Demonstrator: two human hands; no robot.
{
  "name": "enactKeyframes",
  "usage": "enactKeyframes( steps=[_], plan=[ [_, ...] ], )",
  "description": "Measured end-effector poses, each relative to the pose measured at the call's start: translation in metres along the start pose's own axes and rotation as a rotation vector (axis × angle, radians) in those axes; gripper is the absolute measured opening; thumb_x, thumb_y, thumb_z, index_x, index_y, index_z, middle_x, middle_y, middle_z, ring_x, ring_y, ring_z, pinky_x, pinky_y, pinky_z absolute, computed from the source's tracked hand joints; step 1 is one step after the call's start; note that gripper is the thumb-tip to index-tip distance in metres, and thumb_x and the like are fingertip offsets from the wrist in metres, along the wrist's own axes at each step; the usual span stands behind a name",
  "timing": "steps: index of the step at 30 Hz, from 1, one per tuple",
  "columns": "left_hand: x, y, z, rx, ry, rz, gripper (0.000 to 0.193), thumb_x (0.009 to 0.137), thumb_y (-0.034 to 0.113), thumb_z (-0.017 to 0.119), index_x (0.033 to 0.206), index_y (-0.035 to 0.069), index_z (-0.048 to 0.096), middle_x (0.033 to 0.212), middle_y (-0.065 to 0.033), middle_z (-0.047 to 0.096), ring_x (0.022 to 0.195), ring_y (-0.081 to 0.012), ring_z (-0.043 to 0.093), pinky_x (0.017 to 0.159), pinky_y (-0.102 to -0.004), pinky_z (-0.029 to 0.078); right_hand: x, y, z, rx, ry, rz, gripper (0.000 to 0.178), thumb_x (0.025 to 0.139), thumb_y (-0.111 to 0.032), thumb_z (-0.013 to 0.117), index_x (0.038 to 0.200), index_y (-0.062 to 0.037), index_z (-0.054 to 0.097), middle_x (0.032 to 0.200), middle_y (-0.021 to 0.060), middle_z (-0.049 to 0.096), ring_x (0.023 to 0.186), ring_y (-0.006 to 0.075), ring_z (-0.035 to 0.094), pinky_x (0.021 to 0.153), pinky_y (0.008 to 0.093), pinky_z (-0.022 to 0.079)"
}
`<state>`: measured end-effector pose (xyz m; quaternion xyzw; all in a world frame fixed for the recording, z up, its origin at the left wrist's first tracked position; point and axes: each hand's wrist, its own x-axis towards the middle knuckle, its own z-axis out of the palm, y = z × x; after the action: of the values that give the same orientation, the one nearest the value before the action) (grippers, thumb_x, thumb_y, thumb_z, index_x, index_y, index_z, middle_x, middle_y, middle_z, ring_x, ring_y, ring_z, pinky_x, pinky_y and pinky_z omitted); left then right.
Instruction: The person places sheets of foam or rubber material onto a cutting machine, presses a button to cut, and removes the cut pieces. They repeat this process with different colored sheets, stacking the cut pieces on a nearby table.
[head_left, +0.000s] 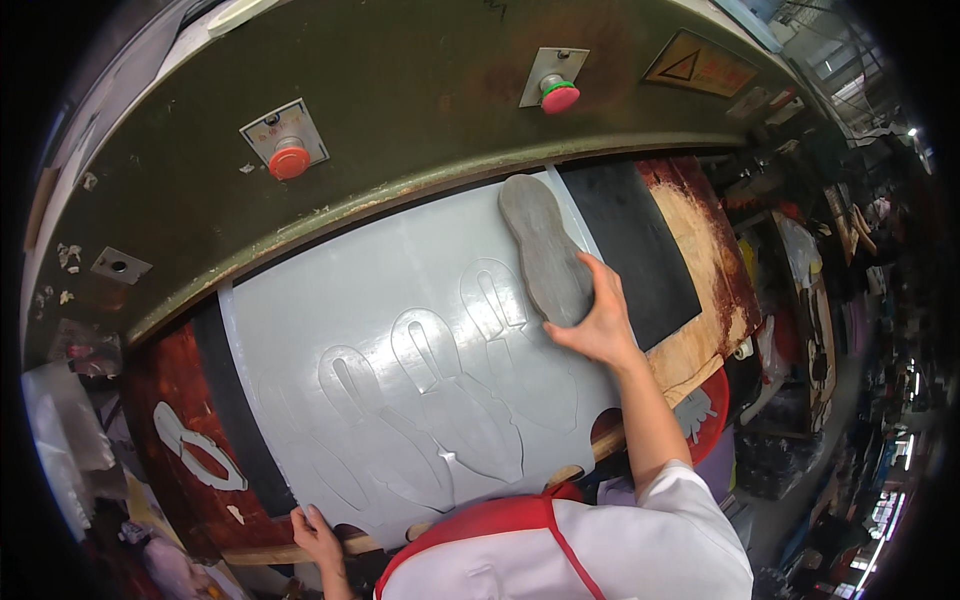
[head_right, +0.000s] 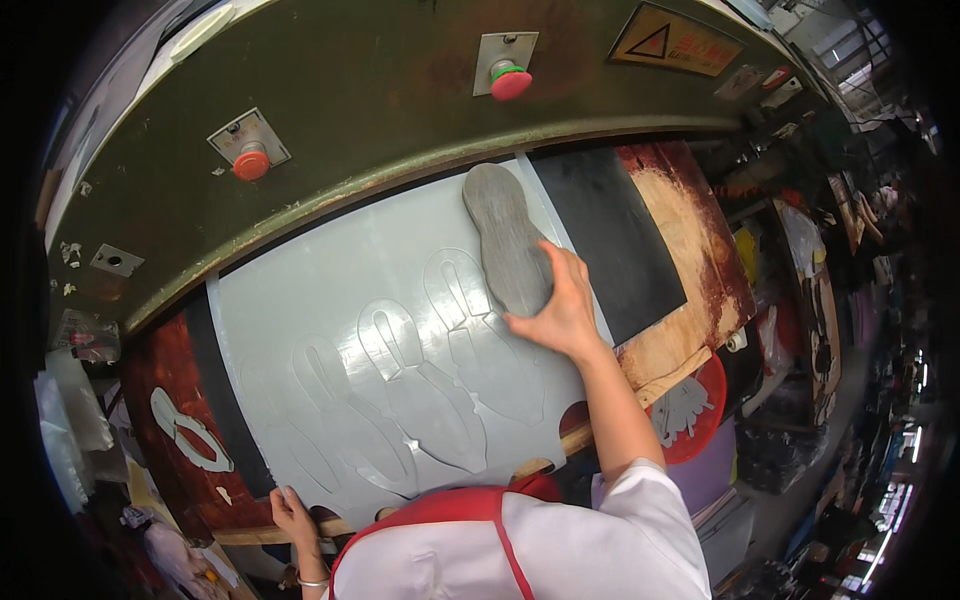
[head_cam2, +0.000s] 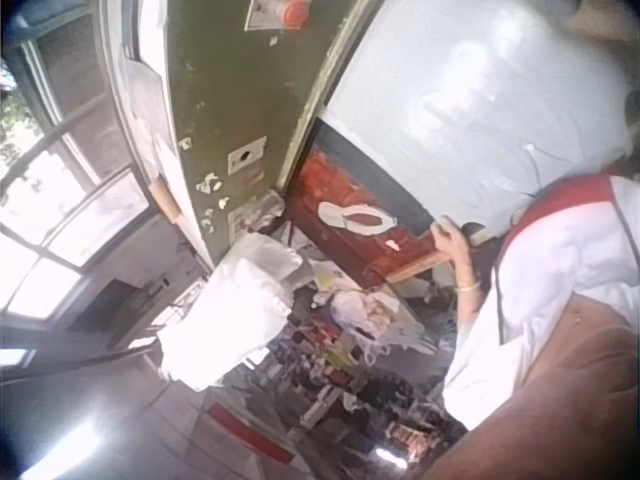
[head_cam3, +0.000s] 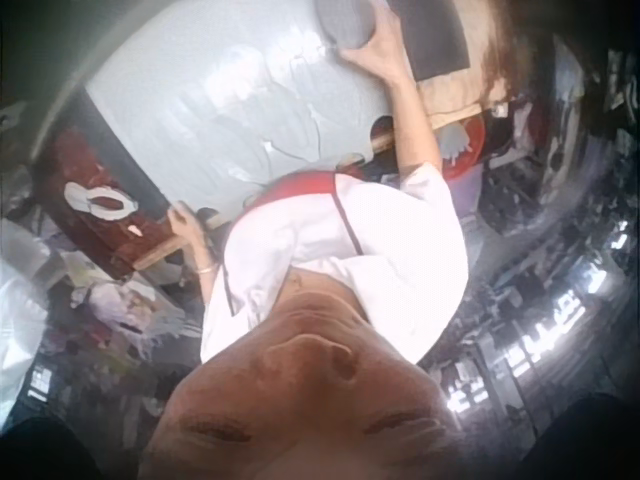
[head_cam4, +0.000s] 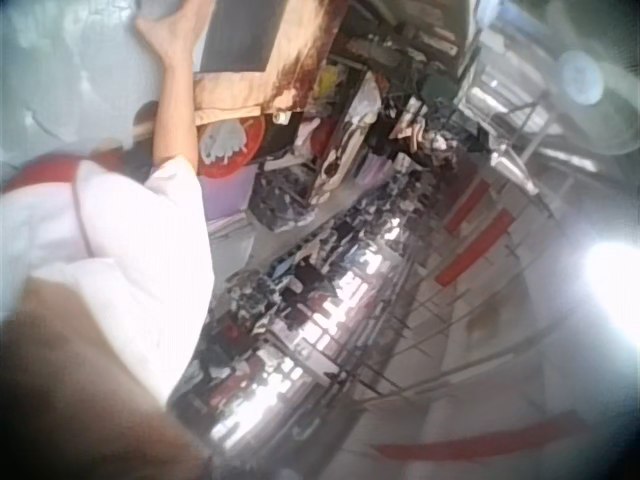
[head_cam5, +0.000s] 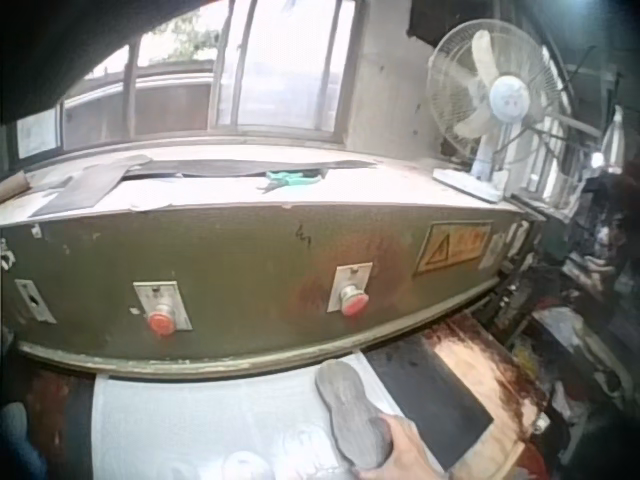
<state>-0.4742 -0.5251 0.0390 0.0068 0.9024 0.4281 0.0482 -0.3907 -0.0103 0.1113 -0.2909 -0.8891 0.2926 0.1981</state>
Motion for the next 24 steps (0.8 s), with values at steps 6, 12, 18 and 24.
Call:
enactKeyframes(
  steps=[6,12,18,24],
  plan=[
    [0.007,-0.004,-0.002,-0.012,0.025,0.037,0.021,0.096,0.018,0.052,0.090,-0.002,0.054,0.076,-0.0038,0.054,0.071,-0.0100,0.046,0.064,-0.0255,0.040,-0.027,0.012,0.018,-0.041,0.127,0.014,0.108,0.051,-0.020,0.088,0.141,-0.0021,0.031,0.130,0.0201,0.044,0.127,0.0360,0.038,0.106,0.0407,0.034],
    [0.035,0.017,0.011,-0.031,0.099,0.111,0.020,0.097,0.019,0.052,0.090,0.000,0.055,0.077,0.0014,0.052,0.072,-0.0065,0.043,0.064,-0.0221,0.037,-0.024,0.036,0.046,0.177,0.276,0.123,0.097,0.063,-0.008,0.084,0.142,-0.0003,0.028,0.135,0.0219,0.046,0.124,0.0337,0.048,0.102,0.0363,0.041],
    [0.099,0.030,0.028,0.001,0.141,0.093,0.023,0.095,0.021,0.056,0.086,-0.001,0.056,0.070,0.0032,0.049,0.064,-0.0056,0.039,0.056,-0.0224,0.033,0.062,0.003,0.038,0.156,0.303,0.048,0.098,0.066,-0.016,0.082,0.143,0.0009,0.024,0.138,0.0242,0.039,0.126,0.0372,0.043,0.102,0.0419,0.039],
    [0.176,0.053,0.053,0.032,0.174,0.138,0.027,0.093,0.023,0.058,0.083,-0.001,0.058,0.064,0.0009,0.050,0.059,-0.0072,0.039,0.051,-0.0254,0.033,0.215,-0.039,0.020,-0.138,0.672,-0.146,0.089,0.089,-0.038,0.057,0.143,0.0100,0.006,0.146,0.0370,0.007,0.135,0.0504,0.012,0.111,0.0515,0.014]
  ],
)
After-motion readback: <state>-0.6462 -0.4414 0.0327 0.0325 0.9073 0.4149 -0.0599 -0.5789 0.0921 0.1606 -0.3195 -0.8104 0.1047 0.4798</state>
